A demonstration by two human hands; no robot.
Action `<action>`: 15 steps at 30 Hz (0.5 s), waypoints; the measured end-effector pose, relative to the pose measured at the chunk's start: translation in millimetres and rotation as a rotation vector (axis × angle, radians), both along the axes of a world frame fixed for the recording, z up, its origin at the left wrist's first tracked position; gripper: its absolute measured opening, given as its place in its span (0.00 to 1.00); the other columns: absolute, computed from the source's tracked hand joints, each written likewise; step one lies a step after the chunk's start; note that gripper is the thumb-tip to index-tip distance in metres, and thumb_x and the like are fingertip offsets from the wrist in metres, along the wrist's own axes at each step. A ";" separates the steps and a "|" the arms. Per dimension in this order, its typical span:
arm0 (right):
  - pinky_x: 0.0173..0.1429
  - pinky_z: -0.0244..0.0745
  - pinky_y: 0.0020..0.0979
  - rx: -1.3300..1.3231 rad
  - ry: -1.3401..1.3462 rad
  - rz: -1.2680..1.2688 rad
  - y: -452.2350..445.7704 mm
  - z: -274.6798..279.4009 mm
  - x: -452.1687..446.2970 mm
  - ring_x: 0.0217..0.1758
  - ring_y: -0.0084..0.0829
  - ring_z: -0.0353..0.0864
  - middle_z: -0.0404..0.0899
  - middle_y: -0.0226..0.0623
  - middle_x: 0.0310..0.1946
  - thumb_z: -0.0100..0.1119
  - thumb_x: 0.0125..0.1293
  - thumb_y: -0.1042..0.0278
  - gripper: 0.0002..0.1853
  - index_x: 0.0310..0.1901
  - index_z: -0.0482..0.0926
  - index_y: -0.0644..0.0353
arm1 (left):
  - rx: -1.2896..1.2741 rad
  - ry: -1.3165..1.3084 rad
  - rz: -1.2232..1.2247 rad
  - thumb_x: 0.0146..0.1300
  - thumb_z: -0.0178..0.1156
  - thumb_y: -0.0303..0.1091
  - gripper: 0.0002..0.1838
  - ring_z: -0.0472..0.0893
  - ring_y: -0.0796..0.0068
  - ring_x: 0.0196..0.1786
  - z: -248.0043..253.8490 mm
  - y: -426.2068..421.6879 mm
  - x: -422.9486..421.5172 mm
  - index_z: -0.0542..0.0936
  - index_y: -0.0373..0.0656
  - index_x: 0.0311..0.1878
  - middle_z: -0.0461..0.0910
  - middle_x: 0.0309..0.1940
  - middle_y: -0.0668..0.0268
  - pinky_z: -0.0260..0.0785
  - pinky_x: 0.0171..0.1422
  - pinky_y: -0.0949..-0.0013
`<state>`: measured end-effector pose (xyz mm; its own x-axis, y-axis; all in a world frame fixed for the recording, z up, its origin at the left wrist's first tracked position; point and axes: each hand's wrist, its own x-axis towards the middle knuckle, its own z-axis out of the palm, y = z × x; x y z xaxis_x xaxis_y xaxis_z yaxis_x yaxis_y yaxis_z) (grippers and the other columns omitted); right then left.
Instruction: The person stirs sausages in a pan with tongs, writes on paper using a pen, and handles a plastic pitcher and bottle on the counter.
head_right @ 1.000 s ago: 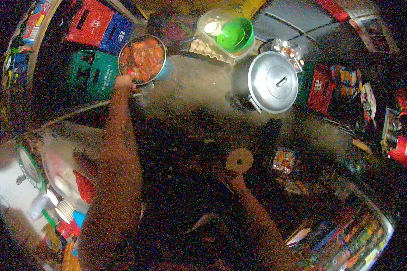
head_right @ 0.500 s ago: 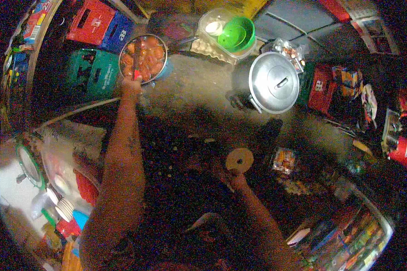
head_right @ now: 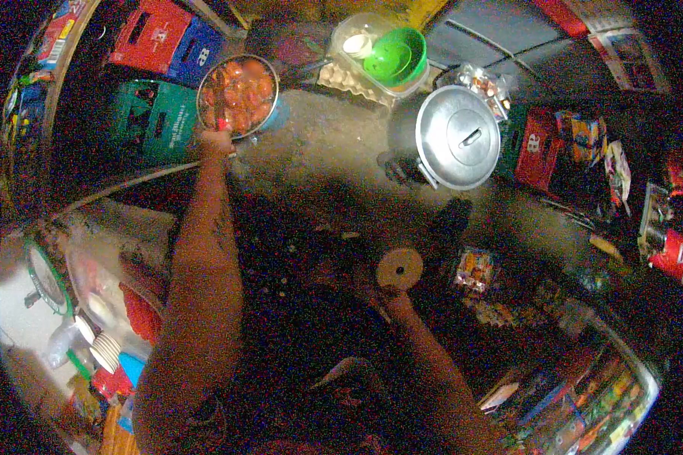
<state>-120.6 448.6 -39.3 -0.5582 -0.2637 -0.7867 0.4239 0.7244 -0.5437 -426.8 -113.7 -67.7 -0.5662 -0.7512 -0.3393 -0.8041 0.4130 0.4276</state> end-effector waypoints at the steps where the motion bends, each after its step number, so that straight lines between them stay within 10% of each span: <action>1: 0.48 0.80 0.37 -0.012 0.006 0.006 1.3 -2.8 2.6 0.41 0.34 0.85 0.84 0.40 0.42 0.56 0.67 0.69 0.12 0.50 0.80 0.64 | 0.039 -0.029 0.005 0.58 0.67 0.48 0.21 0.84 0.43 0.44 -0.9 -2.0 -0.5 0.84 0.35 0.39 0.84 0.38 0.43 0.75 0.51 0.49; 15: 0.44 0.80 0.34 0.021 -0.124 -0.185 -5.2 -6.6 4.1 0.39 0.32 0.84 0.82 0.40 0.43 0.59 0.64 0.68 0.15 0.51 0.80 0.62 | -0.104 0.093 -0.117 0.59 0.67 0.41 0.19 0.83 0.41 0.48 21.1 37.5 6.2 0.80 0.35 0.45 0.83 0.41 0.42 0.75 0.53 0.49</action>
<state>-116.5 443.4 -45.9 -0.4945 -0.1488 -0.8563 0.6130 0.6388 -0.4650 -420.6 -76.2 -46.6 -0.6774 -0.7063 -0.2054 -0.7068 0.5476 0.4479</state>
